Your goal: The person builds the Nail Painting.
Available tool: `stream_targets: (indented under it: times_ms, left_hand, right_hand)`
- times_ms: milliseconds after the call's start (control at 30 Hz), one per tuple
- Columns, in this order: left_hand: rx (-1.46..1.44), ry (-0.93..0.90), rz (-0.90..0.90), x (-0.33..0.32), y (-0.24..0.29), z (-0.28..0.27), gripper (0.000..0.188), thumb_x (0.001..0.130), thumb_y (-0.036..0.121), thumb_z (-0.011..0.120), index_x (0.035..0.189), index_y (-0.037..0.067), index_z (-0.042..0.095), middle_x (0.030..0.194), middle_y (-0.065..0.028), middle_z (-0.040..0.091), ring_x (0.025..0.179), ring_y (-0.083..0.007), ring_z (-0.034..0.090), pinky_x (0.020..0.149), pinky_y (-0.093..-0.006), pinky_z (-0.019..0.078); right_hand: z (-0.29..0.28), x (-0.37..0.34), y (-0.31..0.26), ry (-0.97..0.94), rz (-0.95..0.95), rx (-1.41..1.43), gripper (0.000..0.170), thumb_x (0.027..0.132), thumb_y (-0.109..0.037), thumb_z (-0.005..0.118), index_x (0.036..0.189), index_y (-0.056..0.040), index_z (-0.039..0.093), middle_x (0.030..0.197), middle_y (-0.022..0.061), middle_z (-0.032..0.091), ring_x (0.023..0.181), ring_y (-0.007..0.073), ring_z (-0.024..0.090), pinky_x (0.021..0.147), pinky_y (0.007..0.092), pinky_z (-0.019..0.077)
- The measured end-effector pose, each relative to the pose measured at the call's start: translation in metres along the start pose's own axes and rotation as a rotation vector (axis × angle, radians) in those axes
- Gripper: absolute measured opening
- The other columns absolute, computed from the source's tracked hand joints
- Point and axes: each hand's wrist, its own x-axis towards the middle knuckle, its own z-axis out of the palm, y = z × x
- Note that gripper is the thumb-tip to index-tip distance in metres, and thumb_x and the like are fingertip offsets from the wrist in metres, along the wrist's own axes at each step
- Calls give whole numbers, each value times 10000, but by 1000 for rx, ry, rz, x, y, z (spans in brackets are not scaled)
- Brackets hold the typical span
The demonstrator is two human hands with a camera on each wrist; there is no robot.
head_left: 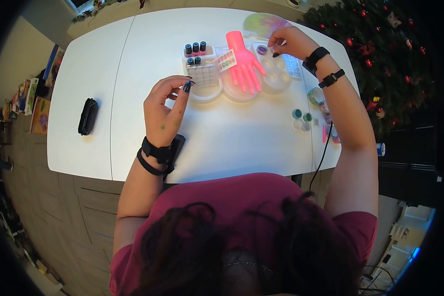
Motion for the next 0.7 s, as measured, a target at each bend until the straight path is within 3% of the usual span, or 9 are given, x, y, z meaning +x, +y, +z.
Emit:
stream_targets:
  times_ms: [300, 400, 567, 700]
  left_hand:
    - [-2, 13, -26, 1, -3, -1, 181, 1047, 156, 712, 1123, 8, 782, 1179, -77, 762, 982, -133, 679, 890, -279, 532]
    - [-1, 7, -30, 0, -3, -1, 181, 1047, 156, 712, 1124, 9, 784, 1178, -74, 762, 980, -130, 677, 891, -279, 532]
    - [-10, 14, -24, 0, -4, -1, 177, 1045, 152, 710, 1125, 14, 786, 1177, -69, 762, 979, -126, 676, 888, -277, 531]
    - [11, 50, -31, 1, -1, -1, 147, 1008, 82, 690, 1101, 28, 790, 1160, -82, 786, 965, -165, 696, 828, -295, 544]
  right_hand:
    - [8, -9, -7, 68, 60, 42, 265, 873, 96, 736, 1120, 3, 764, 994, 109, 794, 913, 198, 763, 865, 339, 609]
    - [10, -14, -9, 117, 146, 217, 266, 872, 96, 746, 1124, 10, 758, 977, 113, 802, 926, 199, 782, 864, 333, 609]
    - [5, -17, -23, 139, 194, -10, 297, 844, -51, 863, 1126, 2, 787, 968, 123, 820, 909, 224, 789, 899, 359, 602]
    - [5, -17, -18, 110, 175, 1, 325, 838, -107, 884, 1143, -27, 808, 1038, 134, 819, 968, 242, 779, 933, 383, 595]
